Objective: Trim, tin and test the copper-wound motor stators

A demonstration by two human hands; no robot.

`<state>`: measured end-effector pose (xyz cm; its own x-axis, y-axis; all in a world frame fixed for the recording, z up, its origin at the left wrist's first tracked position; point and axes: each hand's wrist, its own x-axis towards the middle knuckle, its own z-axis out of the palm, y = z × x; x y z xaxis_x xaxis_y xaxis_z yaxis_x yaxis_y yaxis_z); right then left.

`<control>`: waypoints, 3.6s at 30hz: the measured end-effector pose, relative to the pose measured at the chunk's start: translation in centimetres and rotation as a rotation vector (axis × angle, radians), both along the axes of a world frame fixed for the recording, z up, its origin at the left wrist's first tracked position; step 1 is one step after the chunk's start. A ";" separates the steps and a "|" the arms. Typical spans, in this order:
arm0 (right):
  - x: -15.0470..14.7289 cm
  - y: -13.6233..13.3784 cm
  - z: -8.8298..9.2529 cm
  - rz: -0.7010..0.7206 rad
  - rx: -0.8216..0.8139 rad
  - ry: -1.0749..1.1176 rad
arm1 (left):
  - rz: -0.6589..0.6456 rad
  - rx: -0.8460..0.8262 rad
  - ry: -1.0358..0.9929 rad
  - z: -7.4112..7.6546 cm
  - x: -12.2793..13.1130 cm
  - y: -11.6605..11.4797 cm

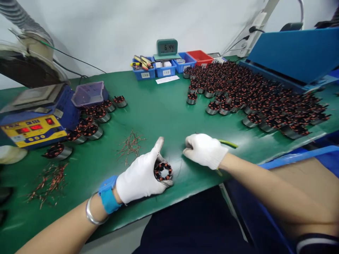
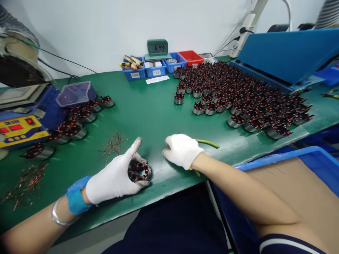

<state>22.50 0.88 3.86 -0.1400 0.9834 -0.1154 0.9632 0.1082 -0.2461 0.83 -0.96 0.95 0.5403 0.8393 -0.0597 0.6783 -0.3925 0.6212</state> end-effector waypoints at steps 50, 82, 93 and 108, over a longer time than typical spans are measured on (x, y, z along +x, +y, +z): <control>-0.8 -1.0 -1.0 0.390 -0.109 0.310 | -0.066 0.119 -0.076 -1.6 -0.3 0.7; -0.5 -2.2 0.3 0.810 0.183 -0.175 | -0.192 0.226 -0.053 -0.8 -0.2 1.5; 0.0 -3.1 1.1 0.822 0.087 0.194 | -0.214 0.228 -0.050 -0.9 -0.3 1.4; 0.9 -0.8 1.3 0.629 -0.113 -0.022 | -0.271 0.286 -0.067 -1.1 -0.2 0.6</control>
<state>23.45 0.04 5.20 -0.6827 0.6958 -0.2232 0.7292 0.6287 -0.2703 0.61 -0.34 -0.19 0.7393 0.6434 0.1987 0.4877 -0.7151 0.5007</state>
